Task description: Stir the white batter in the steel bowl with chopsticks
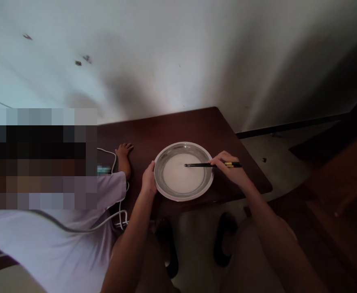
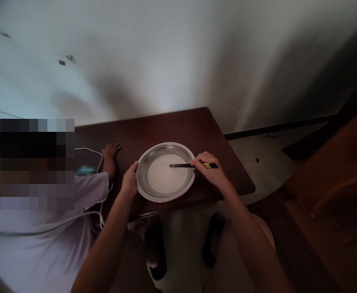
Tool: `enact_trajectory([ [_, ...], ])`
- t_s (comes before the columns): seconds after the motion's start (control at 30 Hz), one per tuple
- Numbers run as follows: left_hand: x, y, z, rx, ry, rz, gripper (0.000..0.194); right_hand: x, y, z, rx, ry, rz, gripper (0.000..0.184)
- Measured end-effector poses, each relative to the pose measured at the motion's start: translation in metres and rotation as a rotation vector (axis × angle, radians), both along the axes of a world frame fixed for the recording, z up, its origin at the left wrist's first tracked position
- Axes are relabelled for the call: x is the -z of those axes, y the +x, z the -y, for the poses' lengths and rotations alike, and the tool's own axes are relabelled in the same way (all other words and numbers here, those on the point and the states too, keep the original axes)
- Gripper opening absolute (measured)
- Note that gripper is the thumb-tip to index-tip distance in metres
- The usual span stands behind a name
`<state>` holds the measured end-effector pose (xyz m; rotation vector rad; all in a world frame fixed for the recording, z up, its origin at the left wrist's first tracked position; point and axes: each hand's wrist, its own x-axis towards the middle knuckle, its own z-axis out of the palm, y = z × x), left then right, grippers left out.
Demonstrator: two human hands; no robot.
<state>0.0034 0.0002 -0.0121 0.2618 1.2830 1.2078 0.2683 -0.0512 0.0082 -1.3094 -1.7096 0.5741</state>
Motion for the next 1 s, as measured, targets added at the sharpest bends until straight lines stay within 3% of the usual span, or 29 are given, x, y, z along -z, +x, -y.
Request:
enact_trajectory([
  [0.13, -0.0008, 0.0003, 0.0004, 0.013, -0.007, -0.004, 0.024, -0.0016, 0.0005, 0.0014, -0.007, -0.048, -0.096, 0.027],
  [0.27, -0.0032, 0.0015, 0.0016, -0.011, -0.008, -0.018, 0.024, -0.0006, -0.0049, 0.0016, -0.1, -0.038, 0.015, 0.018],
  [0.43, -0.0046, 0.0025, 0.0036, 0.022, -0.007, 0.004, 0.027, -0.0011, 0.0023, 0.0005, 0.027, -0.01, -0.069, 0.025],
  [0.6, -0.0039, 0.0023, 0.0031, -0.009, -0.001, -0.015, 0.023, -0.001, -0.0033, 0.0011, -0.103, -0.043, -0.026, 0.021],
  [0.7, -0.0022, 0.0018, 0.0024, -0.007, 0.007, -0.019, 0.024, -0.001, -0.0022, 0.0002, -0.047, 0.004, 0.024, 0.018],
  [0.8, 0.0004, 0.0011, 0.0019, 0.021, 0.013, 0.004, 0.025, -0.0015, 0.0023, 0.0003, 0.027, 0.005, -0.065, 0.025],
  [1.0, -0.0003, 0.001, 0.0024, 0.001, 0.018, -0.025, 0.023, -0.0009, -0.0049, 0.0015, -0.102, -0.018, 0.031, 0.019],
])
